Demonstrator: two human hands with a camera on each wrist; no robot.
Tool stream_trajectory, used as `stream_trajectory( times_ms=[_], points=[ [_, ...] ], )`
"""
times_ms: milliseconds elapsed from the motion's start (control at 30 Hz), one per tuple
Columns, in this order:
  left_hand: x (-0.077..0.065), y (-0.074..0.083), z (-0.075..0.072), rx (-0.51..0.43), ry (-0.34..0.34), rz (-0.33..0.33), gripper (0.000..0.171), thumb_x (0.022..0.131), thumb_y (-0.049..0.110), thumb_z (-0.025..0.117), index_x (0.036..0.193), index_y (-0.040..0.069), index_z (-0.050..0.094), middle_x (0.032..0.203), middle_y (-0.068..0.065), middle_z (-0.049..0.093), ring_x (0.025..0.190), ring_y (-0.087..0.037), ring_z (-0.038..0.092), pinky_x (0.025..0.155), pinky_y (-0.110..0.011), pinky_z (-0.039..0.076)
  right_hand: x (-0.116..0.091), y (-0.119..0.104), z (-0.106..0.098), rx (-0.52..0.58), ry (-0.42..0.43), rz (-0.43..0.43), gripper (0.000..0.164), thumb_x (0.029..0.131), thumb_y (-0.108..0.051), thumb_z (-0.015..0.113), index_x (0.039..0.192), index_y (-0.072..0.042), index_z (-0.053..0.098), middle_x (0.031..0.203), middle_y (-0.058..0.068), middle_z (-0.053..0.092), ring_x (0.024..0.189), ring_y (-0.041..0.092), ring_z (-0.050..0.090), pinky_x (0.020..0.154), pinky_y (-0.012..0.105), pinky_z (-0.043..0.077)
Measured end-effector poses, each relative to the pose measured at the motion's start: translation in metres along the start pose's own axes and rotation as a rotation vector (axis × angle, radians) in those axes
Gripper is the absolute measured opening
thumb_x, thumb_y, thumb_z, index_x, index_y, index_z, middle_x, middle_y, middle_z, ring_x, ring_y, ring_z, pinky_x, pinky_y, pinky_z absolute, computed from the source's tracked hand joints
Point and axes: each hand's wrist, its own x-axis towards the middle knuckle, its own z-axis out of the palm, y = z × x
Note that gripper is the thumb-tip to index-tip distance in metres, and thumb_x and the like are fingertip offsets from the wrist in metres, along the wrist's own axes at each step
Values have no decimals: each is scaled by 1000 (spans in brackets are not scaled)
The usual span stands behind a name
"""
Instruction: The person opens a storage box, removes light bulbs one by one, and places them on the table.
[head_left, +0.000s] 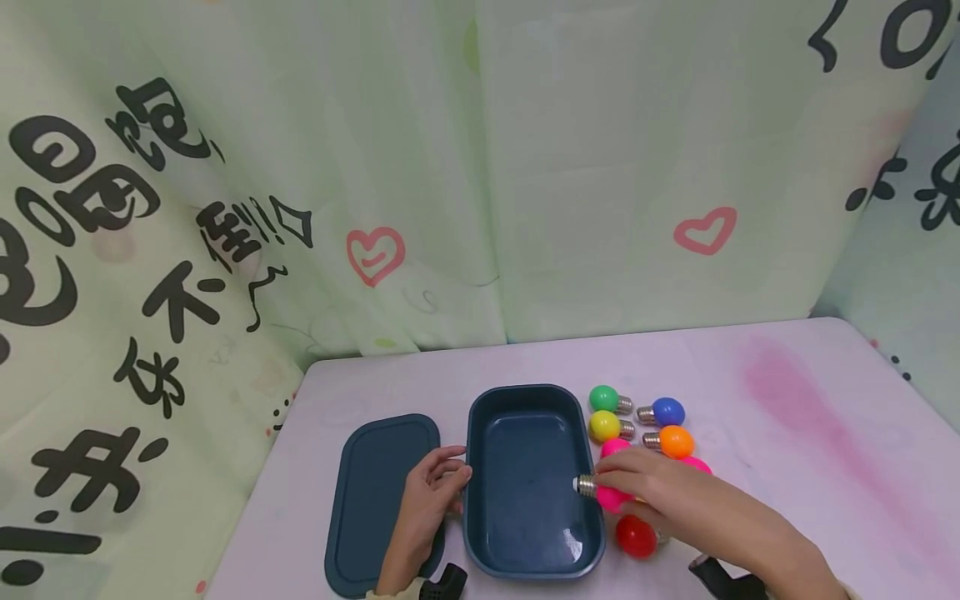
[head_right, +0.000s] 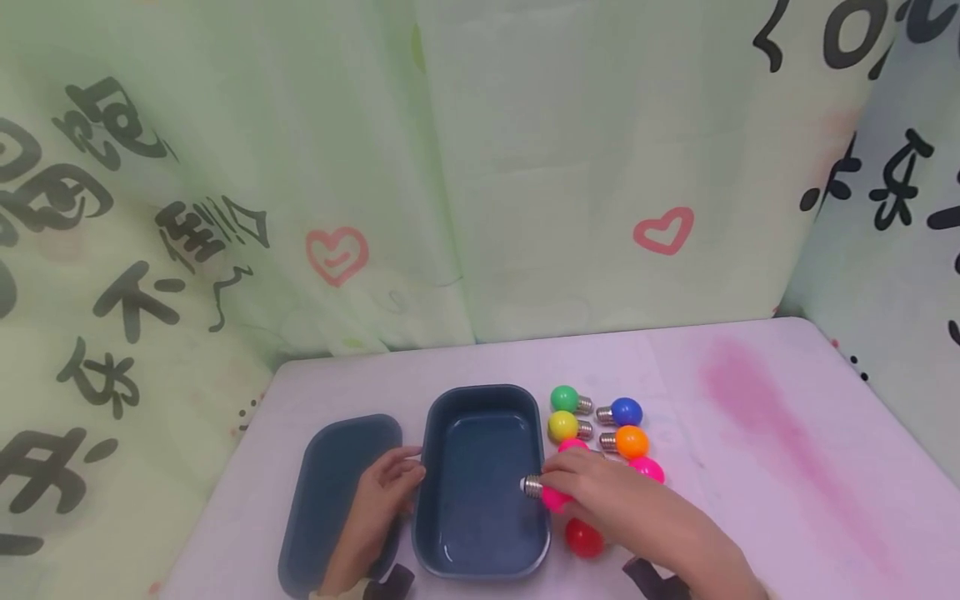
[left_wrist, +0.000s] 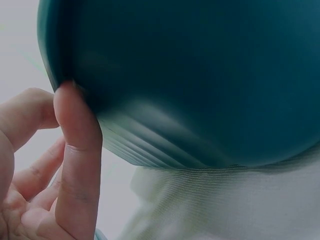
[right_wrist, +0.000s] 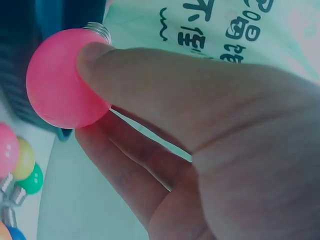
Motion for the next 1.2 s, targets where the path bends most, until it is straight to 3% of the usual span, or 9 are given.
stream_trajectory(
  times_ms=[433,633,867,1200],
  points=[
    [1,-2,2,-20,-7,9,43,91,21,72,128,4,60,105,-13,68,75,-15,63,55,-24,53,-24,30,-2,-18,-11,98,42,78,-14,83,118,-19,71,124,4,63,115,30,57,78,34,60],
    [1,-3,3,-23,-15,24,43,91,20,73,128,3,60,101,-10,68,74,-14,63,55,-24,53,-33,43,1,38,-37,147,42,77,-11,83,116,-21,71,121,1,64,112,30,58,78,35,60],
    [0,-3,1,-26,-10,25,42,91,19,72,127,2,60,102,-12,68,71,-13,62,54,-23,53,-38,54,5,29,-48,177,39,74,-11,85,110,-17,73,115,2,63,106,28,59,76,33,60],
    [2,-3,0,-24,-1,16,42,90,19,73,127,3,60,99,-8,68,71,-12,61,54,-23,52,-41,64,13,60,-107,285,44,72,-14,86,113,-22,74,116,1,66,110,32,60,76,38,60]
  ],
)
